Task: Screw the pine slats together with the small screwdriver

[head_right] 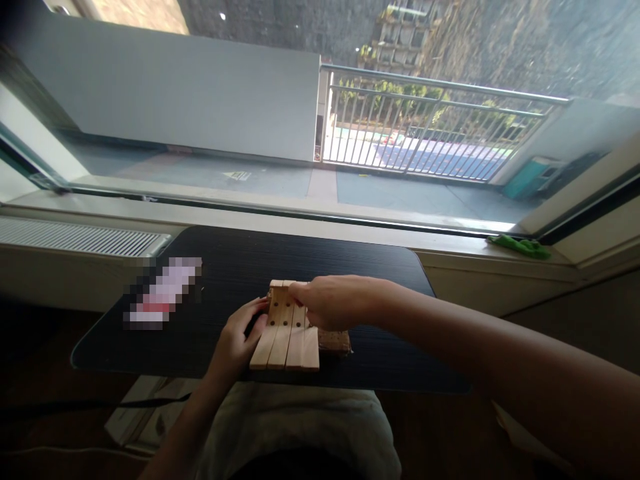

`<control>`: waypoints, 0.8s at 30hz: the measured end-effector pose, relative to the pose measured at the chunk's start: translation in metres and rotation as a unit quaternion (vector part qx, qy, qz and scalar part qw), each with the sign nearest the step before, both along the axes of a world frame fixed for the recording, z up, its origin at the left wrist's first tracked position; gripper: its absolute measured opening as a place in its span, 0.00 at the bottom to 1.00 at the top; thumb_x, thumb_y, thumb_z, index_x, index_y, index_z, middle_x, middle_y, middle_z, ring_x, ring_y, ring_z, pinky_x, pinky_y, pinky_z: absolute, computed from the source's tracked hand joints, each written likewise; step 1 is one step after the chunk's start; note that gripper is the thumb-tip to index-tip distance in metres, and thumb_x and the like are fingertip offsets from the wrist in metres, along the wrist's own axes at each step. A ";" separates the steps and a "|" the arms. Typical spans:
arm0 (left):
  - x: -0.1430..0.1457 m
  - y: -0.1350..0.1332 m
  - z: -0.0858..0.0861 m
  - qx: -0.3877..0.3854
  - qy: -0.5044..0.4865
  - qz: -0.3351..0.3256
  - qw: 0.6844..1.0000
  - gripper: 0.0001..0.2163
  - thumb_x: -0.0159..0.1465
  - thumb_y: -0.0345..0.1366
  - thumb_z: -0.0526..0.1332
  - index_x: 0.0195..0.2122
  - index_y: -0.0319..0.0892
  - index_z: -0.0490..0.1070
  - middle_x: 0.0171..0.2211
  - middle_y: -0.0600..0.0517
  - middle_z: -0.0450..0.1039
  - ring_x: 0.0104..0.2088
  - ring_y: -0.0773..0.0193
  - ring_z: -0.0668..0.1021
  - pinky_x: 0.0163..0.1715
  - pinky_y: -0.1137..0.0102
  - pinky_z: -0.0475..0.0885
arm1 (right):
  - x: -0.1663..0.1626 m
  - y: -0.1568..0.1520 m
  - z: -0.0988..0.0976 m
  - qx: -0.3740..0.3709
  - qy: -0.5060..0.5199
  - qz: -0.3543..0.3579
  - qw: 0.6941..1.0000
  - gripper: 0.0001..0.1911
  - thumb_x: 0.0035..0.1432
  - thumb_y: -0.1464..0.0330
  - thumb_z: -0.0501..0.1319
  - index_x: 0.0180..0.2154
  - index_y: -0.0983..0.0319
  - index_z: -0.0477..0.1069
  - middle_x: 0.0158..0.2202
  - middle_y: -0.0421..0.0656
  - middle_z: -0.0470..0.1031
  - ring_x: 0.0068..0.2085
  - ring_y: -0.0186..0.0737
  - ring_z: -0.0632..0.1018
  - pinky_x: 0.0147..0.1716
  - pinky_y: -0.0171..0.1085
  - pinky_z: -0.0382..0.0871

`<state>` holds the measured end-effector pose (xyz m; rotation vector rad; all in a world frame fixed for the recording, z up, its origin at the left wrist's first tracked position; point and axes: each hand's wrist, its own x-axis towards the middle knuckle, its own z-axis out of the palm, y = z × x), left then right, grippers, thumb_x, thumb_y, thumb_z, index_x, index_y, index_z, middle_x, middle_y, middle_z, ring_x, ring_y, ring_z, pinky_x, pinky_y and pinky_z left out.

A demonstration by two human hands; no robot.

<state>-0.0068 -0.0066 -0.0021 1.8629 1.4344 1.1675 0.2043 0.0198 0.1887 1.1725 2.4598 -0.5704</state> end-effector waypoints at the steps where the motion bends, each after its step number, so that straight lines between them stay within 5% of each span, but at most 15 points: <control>1: 0.001 0.002 -0.001 0.000 0.012 0.006 1.000 0.15 0.65 0.42 0.56 0.47 0.40 0.75 0.51 0.44 0.76 0.54 0.52 0.76 0.58 0.55 0.68 | 0.000 0.000 -0.001 -0.004 -0.002 -0.003 1.000 0.16 0.62 0.68 0.52 0.51 0.61 0.67 0.32 0.47 0.76 0.25 0.39 0.71 0.22 0.38 0.55; 24: 0.002 0.003 0.000 -0.021 0.038 0.027 0.999 0.16 0.66 0.38 0.54 0.49 0.40 0.75 0.48 0.44 0.78 0.49 0.53 0.78 0.53 0.57 0.71 | 0.003 -0.002 -0.003 0.033 -0.012 -0.025 0.999 0.13 0.65 0.64 0.54 0.46 0.55 0.74 0.36 0.48 0.79 0.34 0.45 0.77 0.30 0.41 0.61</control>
